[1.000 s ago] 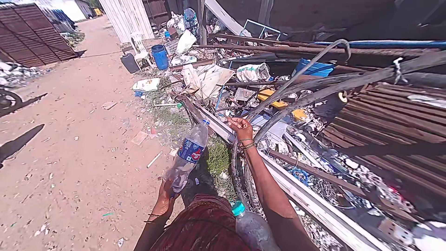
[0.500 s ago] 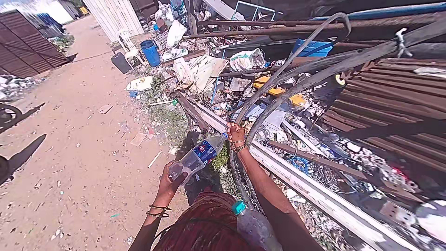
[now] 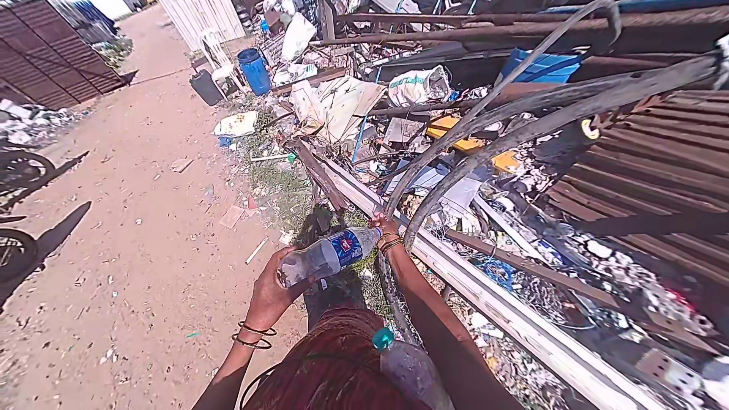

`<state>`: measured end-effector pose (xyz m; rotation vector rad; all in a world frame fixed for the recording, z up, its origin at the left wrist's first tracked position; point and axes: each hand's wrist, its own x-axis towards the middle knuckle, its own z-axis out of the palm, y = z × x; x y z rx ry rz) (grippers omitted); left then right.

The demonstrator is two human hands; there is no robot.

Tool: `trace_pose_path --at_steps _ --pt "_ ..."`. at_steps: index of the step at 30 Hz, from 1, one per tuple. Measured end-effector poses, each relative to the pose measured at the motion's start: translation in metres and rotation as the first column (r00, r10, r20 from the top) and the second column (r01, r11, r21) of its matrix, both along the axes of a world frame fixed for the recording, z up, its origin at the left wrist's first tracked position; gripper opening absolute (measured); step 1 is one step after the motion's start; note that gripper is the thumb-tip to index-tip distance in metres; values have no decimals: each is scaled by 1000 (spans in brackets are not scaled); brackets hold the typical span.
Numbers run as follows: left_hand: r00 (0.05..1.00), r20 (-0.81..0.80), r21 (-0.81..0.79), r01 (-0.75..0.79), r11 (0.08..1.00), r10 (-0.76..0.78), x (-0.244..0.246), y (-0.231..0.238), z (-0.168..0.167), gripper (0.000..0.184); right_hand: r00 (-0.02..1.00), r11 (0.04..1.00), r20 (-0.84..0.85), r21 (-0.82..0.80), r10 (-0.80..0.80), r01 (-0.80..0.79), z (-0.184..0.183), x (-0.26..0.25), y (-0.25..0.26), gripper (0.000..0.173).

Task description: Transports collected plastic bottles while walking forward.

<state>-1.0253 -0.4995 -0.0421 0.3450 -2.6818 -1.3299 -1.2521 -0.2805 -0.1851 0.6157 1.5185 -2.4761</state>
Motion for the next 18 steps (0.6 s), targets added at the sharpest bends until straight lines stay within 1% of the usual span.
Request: trace_pose_path --at_steps 1,2,3,5,6,8,10,12,13,15,16,18 --pt "1000 0 36 -6 999 6 0 -3 -4 83 1000 1000 2 -11 -27 27 3 -3 -1 25" --pt "1000 -2 81 -16 997 16 0 -5 -8 82 998 998 4 28 -56 56 7 -7 -4 33" --pt "1000 -9 131 -27 991 29 0 -6 -14 80 998 993 4 106 -62 61 13 -10 -7 39" --pt "998 -23 243 -51 969 58 0 -9 -25 76 999 948 -39 319 9 4 23 -11 -10 45" --pt "996 -22 297 -71 952 81 1 -10 -30 73 993 899 -95 437 76 -27 25 -11 -12 43" --pt "990 9 419 -132 898 142 3 -12 -37 67 964 766 -165 640 210 -57 34 -10 -16 34" --pt "980 54 526 -190 829 191 7 -16 -45 66 937 661 -173 747 304 -77 47 -10 -19 20" --pt "973 82 593 -223 774 218 11 -19 -50 65 910 602 -192 795 368 -75 55 -15 -23 19" --pt "970 84 623 -229 748 227 13 -20 -53 64 896 599 -198 796 398 -91 59 -17 -24 15" --pt "964 96 671 -246 700 247 17 -21 -58 62 866 636 -257 766 429 -88 62 -21 -24 8" --pt "960 104 694 -257 673 260 19 -22 -61 59 849 665 -323 746 419 -45 60 -22 -25 5" --pt "951 123 738 -279 615 285 22 -25 -66 54 809 720 -468 689 356 82 55 -22 -28 14"
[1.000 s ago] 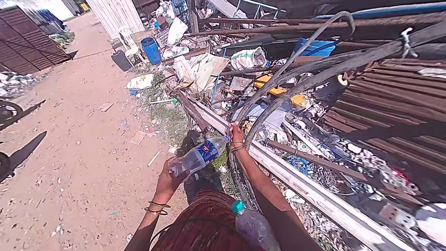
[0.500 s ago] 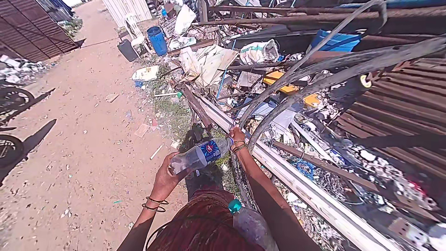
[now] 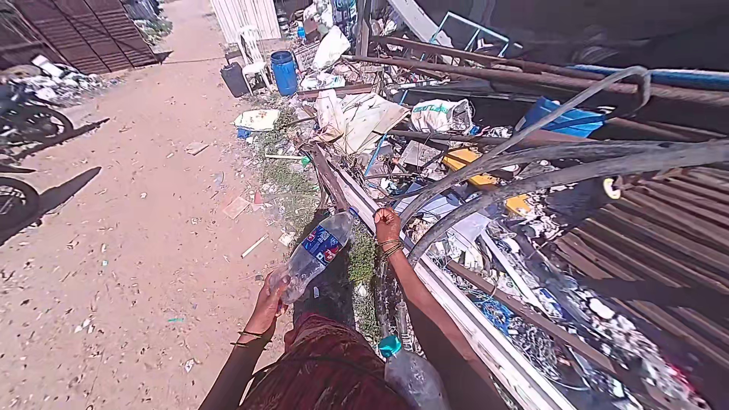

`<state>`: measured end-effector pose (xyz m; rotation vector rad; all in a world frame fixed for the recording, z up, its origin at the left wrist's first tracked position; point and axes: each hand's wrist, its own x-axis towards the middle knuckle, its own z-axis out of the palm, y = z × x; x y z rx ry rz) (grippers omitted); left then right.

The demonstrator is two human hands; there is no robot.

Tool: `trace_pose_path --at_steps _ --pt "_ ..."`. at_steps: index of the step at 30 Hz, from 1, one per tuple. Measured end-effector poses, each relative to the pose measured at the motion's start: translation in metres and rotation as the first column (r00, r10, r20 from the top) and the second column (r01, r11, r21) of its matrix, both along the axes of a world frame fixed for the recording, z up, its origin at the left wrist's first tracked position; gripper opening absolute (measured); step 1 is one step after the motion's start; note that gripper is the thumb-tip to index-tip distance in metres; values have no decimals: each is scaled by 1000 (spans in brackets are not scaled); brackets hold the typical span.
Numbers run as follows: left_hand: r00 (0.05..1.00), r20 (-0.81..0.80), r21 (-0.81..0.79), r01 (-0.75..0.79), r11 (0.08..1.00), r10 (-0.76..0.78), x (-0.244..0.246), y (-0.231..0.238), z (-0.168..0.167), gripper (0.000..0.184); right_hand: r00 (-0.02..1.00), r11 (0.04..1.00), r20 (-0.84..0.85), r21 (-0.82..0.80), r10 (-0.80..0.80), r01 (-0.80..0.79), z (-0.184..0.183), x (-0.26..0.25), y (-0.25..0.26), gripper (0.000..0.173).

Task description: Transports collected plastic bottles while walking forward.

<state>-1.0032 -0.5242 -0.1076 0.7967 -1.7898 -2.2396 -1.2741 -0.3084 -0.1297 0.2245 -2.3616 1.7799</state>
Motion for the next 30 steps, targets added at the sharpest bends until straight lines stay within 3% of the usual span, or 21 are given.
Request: trace_pose_path --at_steps 4,8,14,22,26,30 --pt "998 -7 29 -60 998 60 7 -2 -1 49 999 990 -51 -144 -15 7 -7 2 -1 28" --pt "997 -4 45 -72 996 72 16 -6 -1 54 986 952 59 -274 154 -132 -8 9 -1 31" --pt "993 72 14 -93 996 91 26 -7 -1 49 990 987 73 96 122 -129 -7 21 -10 39" --pt "990 112 -18 -86 996 87 54 -21 -4 69 997 959 -75 279 -37 57 10 46 -40 53" --pt "991 53 41 -123 991 121 68 -40 -9 69 998 949 -22 312 58 -48 9 53 -67 34" --pt "992 23 88 -130 988 128 78 -75 -14 65 984 911 62 373 165 -176 17 59 -99 36"
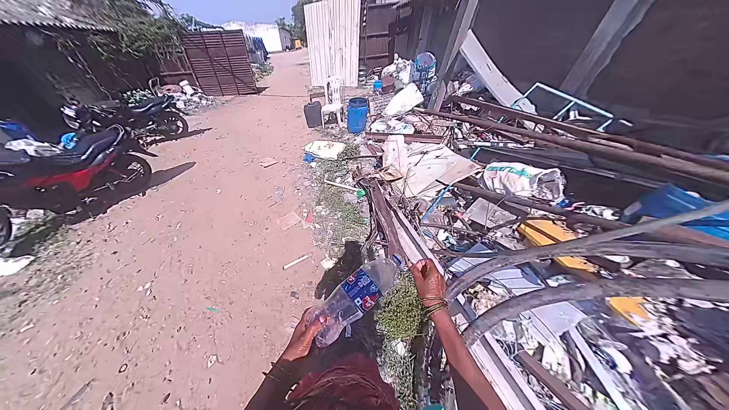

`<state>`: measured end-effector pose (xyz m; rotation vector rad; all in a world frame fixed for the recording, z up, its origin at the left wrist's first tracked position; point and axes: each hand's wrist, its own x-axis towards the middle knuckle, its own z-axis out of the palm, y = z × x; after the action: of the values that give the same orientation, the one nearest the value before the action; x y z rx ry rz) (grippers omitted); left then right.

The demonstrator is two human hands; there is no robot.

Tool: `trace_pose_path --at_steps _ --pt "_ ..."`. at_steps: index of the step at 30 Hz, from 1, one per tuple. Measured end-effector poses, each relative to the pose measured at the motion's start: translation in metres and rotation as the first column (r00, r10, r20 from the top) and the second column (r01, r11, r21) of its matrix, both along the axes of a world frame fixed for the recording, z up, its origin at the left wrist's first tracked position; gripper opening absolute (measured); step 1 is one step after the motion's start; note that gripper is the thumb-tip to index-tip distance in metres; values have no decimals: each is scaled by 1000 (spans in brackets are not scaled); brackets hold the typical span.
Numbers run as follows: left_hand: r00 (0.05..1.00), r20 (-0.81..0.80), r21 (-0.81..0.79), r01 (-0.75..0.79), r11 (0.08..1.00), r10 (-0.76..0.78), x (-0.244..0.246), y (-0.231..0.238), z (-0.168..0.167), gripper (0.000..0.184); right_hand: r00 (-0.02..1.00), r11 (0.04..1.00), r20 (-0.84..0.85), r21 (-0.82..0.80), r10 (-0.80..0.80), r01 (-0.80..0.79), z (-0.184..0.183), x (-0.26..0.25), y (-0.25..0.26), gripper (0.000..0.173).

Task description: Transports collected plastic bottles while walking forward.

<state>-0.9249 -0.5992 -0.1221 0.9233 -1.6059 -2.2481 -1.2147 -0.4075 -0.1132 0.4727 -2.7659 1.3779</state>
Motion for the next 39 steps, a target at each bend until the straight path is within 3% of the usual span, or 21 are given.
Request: trace_pose_path --at_steps 7,12,15,20,26,29,31,33,35,37,39 --pt "999 -39 17 -24 1000 25 44 -111 -4 66 996 999 -85 27 29 -26 -8 28 -88 25" --pt "992 -43 -6 -115 993 115 78 -202 -17 76 980 997 -187 -20 -74 72 -23 37 -160 25" --pt "988 -24 -17 -154 988 154 100 -249 -24 73 968 992 -217 -36 -125 120 -25 52 -207 28" --pt "992 -25 -52 -129 990 128 132 -309 -21 71 987 994 -126 -58 -101 94 -24 73 -287 41" --pt "979 -24 -32 -205 978 205 128 -360 -36 86 973 1000 -229 20 26 -22 -3 70 -390 52" --pt "955 0 79 -296 952 297 107 -388 -44 64 974 988 -220 -122 62 -90 -11 50 -441 45" --pt "944 12 158 -326 932 328 89 -412 -37 43 973 914 3 -346 229 -214 -8 47 -488 31" --pt "944 -37 212 -314 926 328 74 -433 -36 36 809 754 256 -579 529 -310 -2 56 -533 31" --pt "936 -160 255 -268 929 314 49 -464 -30 41 587 535 246 -749 772 -390 10 65 -583 59" --pt "919 -198 311 -272 911 342 28 -484 -17 52 432 338 109 -798 895 -499 14 76 -621 98" --pt "907 -195 309 -304 901 373 1 -505 0 56 379 274 88 -838 921 -472 31 73 -652 122"
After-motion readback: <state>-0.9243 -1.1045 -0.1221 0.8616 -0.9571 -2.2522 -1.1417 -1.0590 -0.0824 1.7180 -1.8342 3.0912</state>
